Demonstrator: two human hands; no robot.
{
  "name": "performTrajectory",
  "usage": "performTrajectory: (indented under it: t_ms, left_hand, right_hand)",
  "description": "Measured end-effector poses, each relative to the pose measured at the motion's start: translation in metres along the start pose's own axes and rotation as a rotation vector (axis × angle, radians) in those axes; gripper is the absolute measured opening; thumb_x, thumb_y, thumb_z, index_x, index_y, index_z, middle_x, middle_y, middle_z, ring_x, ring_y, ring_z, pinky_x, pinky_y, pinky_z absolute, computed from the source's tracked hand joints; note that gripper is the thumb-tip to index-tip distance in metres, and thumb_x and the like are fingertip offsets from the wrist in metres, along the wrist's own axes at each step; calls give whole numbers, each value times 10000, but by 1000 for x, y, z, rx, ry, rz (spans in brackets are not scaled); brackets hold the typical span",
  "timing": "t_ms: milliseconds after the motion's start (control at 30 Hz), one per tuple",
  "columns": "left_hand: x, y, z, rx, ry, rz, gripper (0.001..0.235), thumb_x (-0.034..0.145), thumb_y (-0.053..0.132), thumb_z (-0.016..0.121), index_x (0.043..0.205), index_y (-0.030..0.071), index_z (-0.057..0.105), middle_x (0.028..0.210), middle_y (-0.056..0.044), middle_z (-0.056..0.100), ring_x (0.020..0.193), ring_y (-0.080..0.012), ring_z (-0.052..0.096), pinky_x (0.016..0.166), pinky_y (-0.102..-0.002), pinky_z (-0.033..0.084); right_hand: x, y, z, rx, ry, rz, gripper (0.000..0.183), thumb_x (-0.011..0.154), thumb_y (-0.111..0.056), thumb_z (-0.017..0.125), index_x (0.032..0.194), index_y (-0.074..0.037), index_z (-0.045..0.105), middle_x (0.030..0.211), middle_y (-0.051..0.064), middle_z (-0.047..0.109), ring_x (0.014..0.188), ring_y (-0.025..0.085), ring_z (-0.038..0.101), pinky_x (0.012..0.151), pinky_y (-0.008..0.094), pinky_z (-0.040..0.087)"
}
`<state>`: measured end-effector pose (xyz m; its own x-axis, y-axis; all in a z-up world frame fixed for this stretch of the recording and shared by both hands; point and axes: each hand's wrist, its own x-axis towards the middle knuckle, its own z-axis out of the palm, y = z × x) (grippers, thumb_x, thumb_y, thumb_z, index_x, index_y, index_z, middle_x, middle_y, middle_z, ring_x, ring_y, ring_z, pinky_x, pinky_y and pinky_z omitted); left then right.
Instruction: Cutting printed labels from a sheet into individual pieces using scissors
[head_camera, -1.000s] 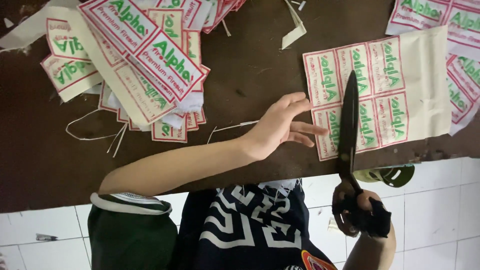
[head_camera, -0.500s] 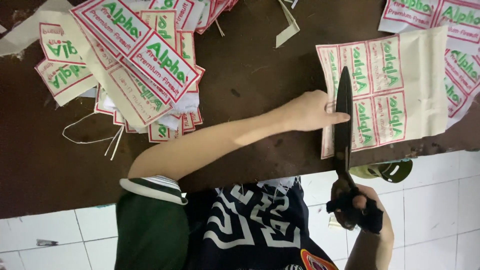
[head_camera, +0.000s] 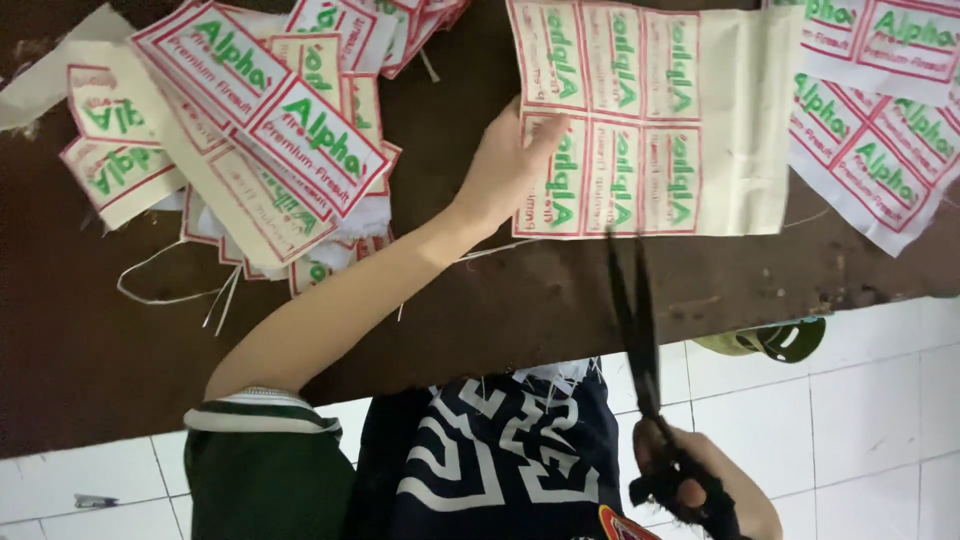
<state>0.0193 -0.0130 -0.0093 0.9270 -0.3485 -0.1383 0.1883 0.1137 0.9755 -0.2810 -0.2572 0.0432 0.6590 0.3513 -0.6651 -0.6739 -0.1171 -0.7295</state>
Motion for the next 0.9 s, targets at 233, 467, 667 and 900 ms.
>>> performTrajectory:
  t_ms: [233,467,667,900]
  left_hand:
    - [-8,-8,6,-90,45,-27,525,924,322,670,1391,113,554,1352,-106,700,1273,-296,687,1095,-442,547]
    - [-24,-18,19,-117,29,205,497,1068,293,567,1497,83,430,1486,-122,570,1414,-272,558,1221,-403,464]
    - [-28,-24,19,-46,23,264,542,1097,349,527,1540,82,365,1522,-121,533,1460,-266,517,1246,-382,439]
    - [-31,-21,23,-69,11,267,494,1114,294,512,1536,82,366,1524,-109,525,1472,-253,499,1264,-376,423]
  right_hand:
    - [-7,21,2,-179,37,200,1054,414,-1033,386,805,-89,648,776,37,642,685,181,610,695,316,515]
    - [19,9,12,-65,87,147,1057,424,-997,541,847,-48,736,757,86,717,669,230,689,658,339,579]
    - [34,0,22,73,-1,-97,790,688,-813,706,892,-50,675,738,74,705,599,203,672,554,322,554]
    - [37,-3,30,-43,89,-182,940,694,-1001,553,858,-80,641,774,34,660,644,166,575,594,312,461]
